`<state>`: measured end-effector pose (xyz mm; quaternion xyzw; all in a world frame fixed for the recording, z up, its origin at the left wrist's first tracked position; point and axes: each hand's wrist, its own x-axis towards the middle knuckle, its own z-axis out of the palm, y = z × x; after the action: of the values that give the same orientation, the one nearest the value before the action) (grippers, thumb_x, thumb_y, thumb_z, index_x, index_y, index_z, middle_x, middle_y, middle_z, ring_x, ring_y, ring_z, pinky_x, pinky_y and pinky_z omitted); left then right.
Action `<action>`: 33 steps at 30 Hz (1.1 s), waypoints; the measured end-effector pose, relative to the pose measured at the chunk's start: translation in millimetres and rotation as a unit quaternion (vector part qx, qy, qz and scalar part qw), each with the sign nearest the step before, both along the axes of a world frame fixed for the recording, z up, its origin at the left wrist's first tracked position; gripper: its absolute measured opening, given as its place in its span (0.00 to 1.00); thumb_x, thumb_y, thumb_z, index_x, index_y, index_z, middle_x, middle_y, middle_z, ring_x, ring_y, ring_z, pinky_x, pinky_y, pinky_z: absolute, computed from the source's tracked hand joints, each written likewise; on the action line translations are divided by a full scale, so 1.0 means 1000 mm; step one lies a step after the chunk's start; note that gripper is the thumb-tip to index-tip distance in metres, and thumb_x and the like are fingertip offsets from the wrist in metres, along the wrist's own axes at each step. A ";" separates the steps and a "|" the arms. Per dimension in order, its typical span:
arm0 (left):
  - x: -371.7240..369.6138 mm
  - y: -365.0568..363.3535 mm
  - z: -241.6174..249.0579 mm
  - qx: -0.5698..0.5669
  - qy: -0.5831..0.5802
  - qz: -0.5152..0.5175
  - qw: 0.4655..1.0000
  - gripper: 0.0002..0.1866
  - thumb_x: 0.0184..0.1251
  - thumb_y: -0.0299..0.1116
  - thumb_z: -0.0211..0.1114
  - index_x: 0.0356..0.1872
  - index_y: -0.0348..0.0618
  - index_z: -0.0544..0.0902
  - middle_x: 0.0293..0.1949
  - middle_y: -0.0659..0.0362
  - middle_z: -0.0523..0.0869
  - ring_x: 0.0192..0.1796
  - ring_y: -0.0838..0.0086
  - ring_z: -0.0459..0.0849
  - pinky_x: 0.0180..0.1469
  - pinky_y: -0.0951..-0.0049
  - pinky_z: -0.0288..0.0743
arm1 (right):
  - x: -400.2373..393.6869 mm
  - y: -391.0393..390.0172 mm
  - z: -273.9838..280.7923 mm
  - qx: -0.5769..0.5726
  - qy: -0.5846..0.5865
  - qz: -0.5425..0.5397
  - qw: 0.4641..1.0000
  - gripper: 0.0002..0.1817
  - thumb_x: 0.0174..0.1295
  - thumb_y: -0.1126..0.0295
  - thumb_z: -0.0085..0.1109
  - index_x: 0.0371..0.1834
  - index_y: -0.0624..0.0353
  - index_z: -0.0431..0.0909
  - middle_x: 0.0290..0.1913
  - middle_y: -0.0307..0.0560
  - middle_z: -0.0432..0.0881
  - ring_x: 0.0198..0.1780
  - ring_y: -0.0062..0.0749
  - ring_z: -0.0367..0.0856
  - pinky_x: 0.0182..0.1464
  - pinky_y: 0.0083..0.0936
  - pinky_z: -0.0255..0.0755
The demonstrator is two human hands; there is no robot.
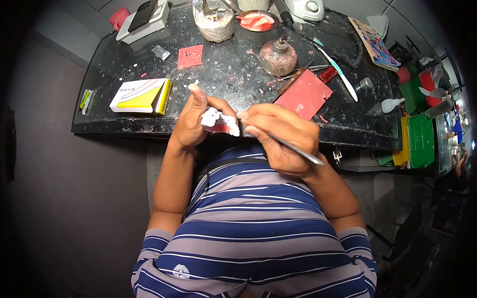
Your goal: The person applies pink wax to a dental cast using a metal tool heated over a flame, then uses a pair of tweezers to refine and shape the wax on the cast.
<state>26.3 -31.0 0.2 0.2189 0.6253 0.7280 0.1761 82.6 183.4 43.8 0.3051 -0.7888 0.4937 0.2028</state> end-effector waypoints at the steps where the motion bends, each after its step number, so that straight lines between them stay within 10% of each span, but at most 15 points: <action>1: 0.000 0.001 0.000 0.005 -0.005 0.009 1.000 0.50 0.79 0.72 0.30 0.31 0.34 0.88 0.26 0.58 0.87 0.26 0.82 0.82 0.30 0.82 0.74 | -0.002 0.003 -0.003 -0.012 0.005 -0.012 1.000 0.04 0.64 0.83 0.66 0.40 0.71 0.85 0.40 0.57 0.89 0.41 0.42 0.90 0.46 0.28 0.83; 7: 0.001 0.002 -0.008 0.037 0.026 0.052 0.998 0.55 0.73 0.79 0.27 0.41 0.30 0.86 0.27 0.59 0.85 0.23 0.84 0.74 0.23 0.84 0.63 | -0.005 0.016 -0.013 -0.141 -0.121 -0.123 0.975 0.07 0.73 0.79 0.61 0.49 0.70 0.84 0.41 0.53 0.90 0.42 0.25 0.89 0.43 0.20 0.82; 9: 0.003 0.000 -0.003 0.016 0.021 0.023 0.999 0.52 0.73 0.78 0.36 0.49 0.29 0.84 0.30 0.60 0.85 0.24 0.85 0.75 0.24 0.84 0.63 | -0.005 0.021 -0.010 -0.135 -0.128 -0.128 0.974 0.07 0.72 0.79 0.62 0.48 0.70 0.85 0.41 0.52 0.90 0.41 0.25 0.89 0.43 0.20 0.82; 12: 0.014 0.010 0.009 0.032 0.049 0.060 0.996 0.28 0.72 0.46 0.72 0.60 0.32 0.79 0.44 0.60 0.86 0.38 0.85 0.79 0.37 0.84 0.71 | -0.007 0.025 -0.005 -0.105 -0.083 -0.121 0.984 0.06 0.70 0.79 0.64 0.46 0.69 0.86 0.42 0.52 0.91 0.41 0.28 0.90 0.43 0.22 0.83; 15: 0.016 0.020 -0.005 0.022 0.118 0.085 0.989 0.31 0.65 0.43 0.79 0.61 0.33 0.78 0.43 0.60 0.86 0.38 0.85 0.79 0.37 0.84 0.73 | -0.012 0.024 0.002 0.001 0.046 -0.088 0.995 0.04 0.65 0.80 0.69 0.40 0.69 0.87 0.42 0.54 0.90 0.42 0.38 0.91 0.46 0.27 0.84; 16: 0.016 0.014 -0.004 -0.041 0.084 0.053 0.994 0.43 0.59 0.48 0.83 0.66 0.30 0.72 0.50 0.55 0.85 0.50 0.78 0.85 0.51 0.78 0.80 | -0.009 0.018 0.005 0.005 0.037 -0.086 0.996 0.06 0.62 0.80 0.70 0.40 0.68 0.86 0.42 0.56 0.90 0.43 0.44 0.91 0.47 0.29 0.83; 19: 0.016 0.021 -0.009 -0.007 0.145 0.091 0.985 0.38 0.54 0.40 0.86 0.61 0.32 0.77 0.42 0.59 0.87 0.38 0.86 0.80 0.37 0.85 0.74 | -0.012 0.013 -0.004 0.021 0.063 -0.053 0.996 0.07 0.60 0.81 0.71 0.41 0.68 0.86 0.42 0.56 0.90 0.46 0.45 0.92 0.49 0.32 0.85; 33: 0.016 0.018 -0.014 0.048 0.101 0.084 0.990 0.40 0.54 0.46 0.86 0.61 0.31 0.77 0.39 0.63 0.87 0.33 0.92 0.74 0.32 0.88 0.65 | -0.017 0.003 -0.019 0.067 0.155 -0.048 0.985 0.14 0.55 0.85 0.71 0.46 0.68 0.85 0.44 0.57 0.89 0.49 0.49 0.91 0.51 0.35 0.87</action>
<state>42.5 -12.5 -14.2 0.2457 0.6206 0.7436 0.0395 65.7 186.5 25.0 0.3523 -0.7932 0.3760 0.3247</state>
